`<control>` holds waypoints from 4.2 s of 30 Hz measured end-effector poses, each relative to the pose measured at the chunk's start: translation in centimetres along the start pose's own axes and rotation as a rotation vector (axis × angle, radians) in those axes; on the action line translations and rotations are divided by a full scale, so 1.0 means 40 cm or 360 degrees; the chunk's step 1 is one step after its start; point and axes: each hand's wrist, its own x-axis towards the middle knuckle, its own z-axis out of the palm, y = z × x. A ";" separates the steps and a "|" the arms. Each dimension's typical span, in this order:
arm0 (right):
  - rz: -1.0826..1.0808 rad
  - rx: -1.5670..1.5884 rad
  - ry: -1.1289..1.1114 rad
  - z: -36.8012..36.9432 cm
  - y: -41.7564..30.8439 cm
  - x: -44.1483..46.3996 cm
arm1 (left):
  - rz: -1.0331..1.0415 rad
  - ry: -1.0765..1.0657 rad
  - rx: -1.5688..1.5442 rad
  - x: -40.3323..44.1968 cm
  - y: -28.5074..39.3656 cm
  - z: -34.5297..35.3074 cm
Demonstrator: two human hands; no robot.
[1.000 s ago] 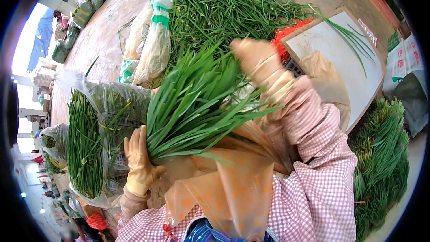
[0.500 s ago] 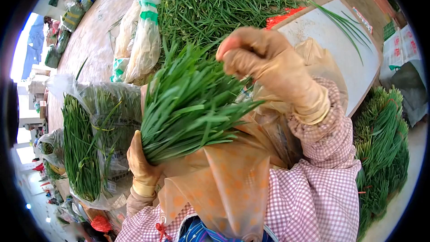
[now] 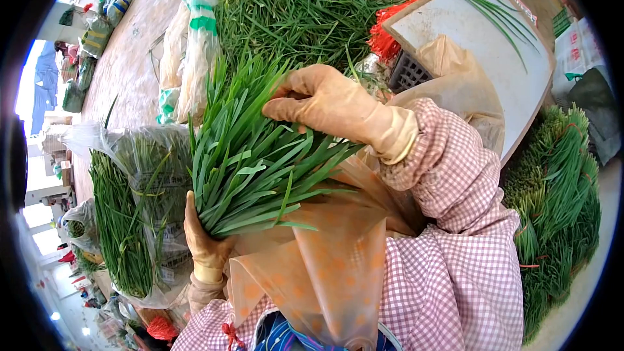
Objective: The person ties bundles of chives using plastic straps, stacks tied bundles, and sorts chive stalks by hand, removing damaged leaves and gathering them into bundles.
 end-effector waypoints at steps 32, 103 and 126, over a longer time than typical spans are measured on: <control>-0.1112 -0.1345 -0.0023 0.118 -0.034 -0.047 | 0.0014 0.0062 0.0300 -0.003 0.041 0.007; -0.0496 -0.0706 -0.0537 0.177 0.162 0.088 | -0.0605 -0.0080 -0.0308 -0.150 0.046 -0.008; -0.0176 -0.0868 -0.0571 0.126 0.078 -0.063 | -0.0573 0.0711 -0.2393 0.228 0.109 0.043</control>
